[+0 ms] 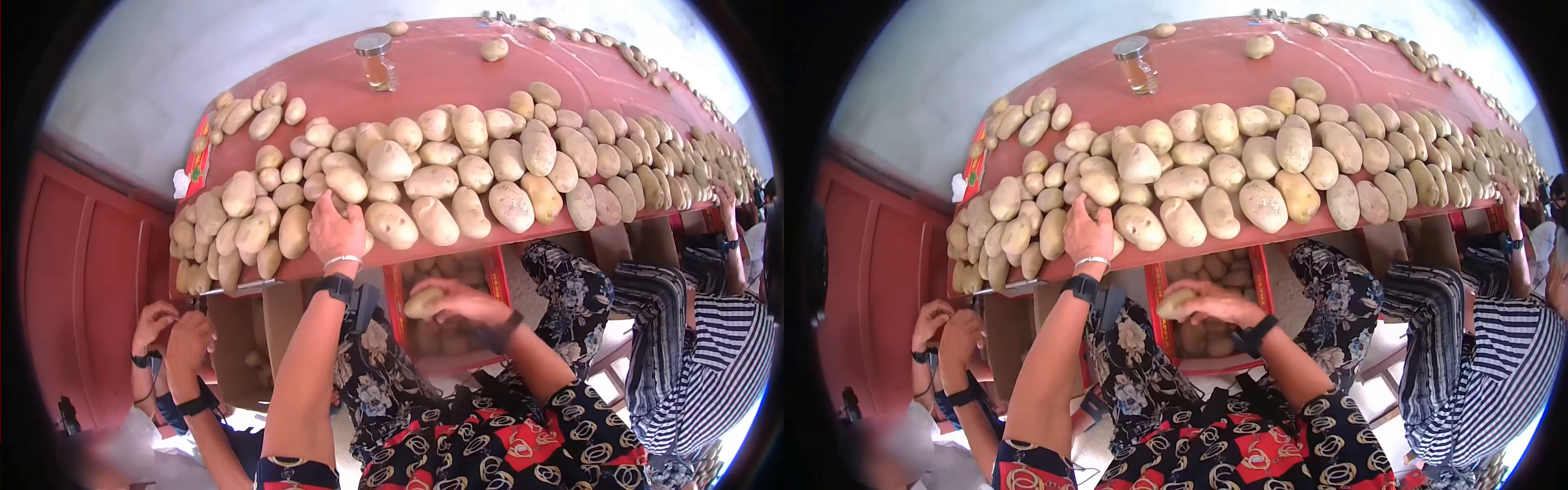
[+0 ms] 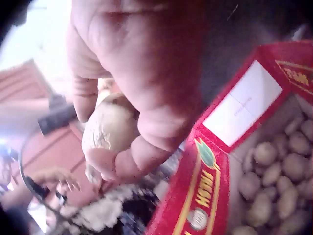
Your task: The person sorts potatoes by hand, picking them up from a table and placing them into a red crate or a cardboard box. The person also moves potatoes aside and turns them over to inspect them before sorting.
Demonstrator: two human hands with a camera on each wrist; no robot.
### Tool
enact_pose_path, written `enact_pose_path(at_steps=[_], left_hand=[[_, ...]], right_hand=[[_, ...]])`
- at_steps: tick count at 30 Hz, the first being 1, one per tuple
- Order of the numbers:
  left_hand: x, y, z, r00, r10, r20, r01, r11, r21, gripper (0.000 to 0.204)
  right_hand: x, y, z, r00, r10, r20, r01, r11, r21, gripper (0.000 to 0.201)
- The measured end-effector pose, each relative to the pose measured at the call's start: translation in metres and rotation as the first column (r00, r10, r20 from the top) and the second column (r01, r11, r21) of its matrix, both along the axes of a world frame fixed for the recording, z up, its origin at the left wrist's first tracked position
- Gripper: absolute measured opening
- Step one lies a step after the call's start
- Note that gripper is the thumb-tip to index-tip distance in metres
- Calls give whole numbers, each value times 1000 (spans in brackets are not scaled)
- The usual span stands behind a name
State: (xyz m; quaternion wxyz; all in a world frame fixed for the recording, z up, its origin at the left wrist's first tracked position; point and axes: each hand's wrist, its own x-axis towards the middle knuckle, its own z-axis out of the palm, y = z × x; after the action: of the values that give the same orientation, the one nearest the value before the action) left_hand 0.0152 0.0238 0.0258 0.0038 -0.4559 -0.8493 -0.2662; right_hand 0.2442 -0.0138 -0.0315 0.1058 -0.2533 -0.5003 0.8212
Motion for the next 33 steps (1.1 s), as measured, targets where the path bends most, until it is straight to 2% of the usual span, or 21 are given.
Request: enact_pose_path(at_steps=[1, 3, 5, 6, 7, 8, 9, 11, 12, 13, 15, 16, 17, 19, 21, 23, 27, 29, 30, 32, 33], left_hand=[[-1, 1, -3, 1000, -11, -17, 11, 999, 34, 52], [-3, 3, -5, 999, -20, -40, 22, 999, 43, 49], [-2, 2, -1, 1000, -21, 4, 21, 1000, 14, 46], [0, 3, 1, 1000, -27, 6, 27, 999, 21, 46], [1, 1, 3, 1000, -26, -1, 26, 1000, 9, 45], [2, 0, 4, 1000, -22, -8, 22, 1000, -5, 44], [2, 0, 2, 1000, -21, -8, 21, 1000, -3, 44], [-2, 2, -6, 998, -37, -57, 43, 994, 97, 38], [-1, 3, -5, 996, -29, -83, 40, 991, 131, 35], [-1, 3, -4, 995, -45, -86, 59, 985, 161, 36], [-1, 2, -4, 996, -62, -59, 75, 964, 254, 39], [-2, 1, -3, 995, -103, -5, 101, 964, 246, 43], [-2, 1, -2, 994, -106, -2, 103, 965, 243, 43], [0, 2, -3, 994, -90, -55, 102, 958, 269, 46], [-1, 2, -6, 993, -99, -58, 110, 959, 262, 48], [-1, 2, -4, 995, -75, -61, 87, 970, 225, 47], [-4, 4, -9, 993, -118, -14, 117, 950, 289, 46], [-5, 3, -7, 994, -101, -30, 106, 967, 232, 46], [-5, 1, -7, 994, -101, -32, 105, 968, 229, 46], [-3, 2, -5, 991, -99, -88, 117, 964, 239, 46], [-1, 2, -4, 991, -104, -88, 122, 964, 238, 46]], right_hand=[[3, 5, 14, 997, -44, -65, 42, 998, -39, 38], [7, 11, 28, 942, -196, -271, 130, 961, -244, 38], [7, 14, 68, 909, -308, -282, 271, 949, -163, 38], [6, 14, 82, 918, -349, -186, 338, 937, -87, 37], [1, 20, 88, 917, -351, -187, 341, 936, -84, 37], [-4, 29, 93, 908, -387, -159, 416, 874, 253, 37], [-10, 38, 99, 893, -426, -143, 428, 709, 560, 38], [-28, 54, 117, 852, -460, -249, 463, 442, 768, 40], [-38, 59, 124, 832, -478, -280, 487, 388, 783, 40], [-49, 64, 127, 838, -462, -290, 487, 396, 779, 40], [-67, 73, 129, 826, -468, -315, 456, 226, 861, 38], [-75, 81, 120, 844, -422, -330, 417, 129, 900, 37], [-81, 87, 109, 844, -426, -326, 414, 132, 901, 37], [-88, 90, 96, 852, -423, -309, 364, 54, 930, 36], [-85, 87, 95, 825, -457, -333, 404, 65, 912, 35], [-81, 81, 107, 848, -516, -120, 283, 250, 926, 30], [-83, 81, 98, 825, -515, -232, 398, 240, 885, 24], [-87, 78, 100, 828, -534, -171, 387, 323, 863, 28], [-92, 76, 101, 828, -534, -171, 389, 326, 862, 28], [-100, 75, 105, 787, -614, -56, 241, 223, 945, 40], [-100, 78, 103, 784, -618, -55, 242, 223, 944, 40]])
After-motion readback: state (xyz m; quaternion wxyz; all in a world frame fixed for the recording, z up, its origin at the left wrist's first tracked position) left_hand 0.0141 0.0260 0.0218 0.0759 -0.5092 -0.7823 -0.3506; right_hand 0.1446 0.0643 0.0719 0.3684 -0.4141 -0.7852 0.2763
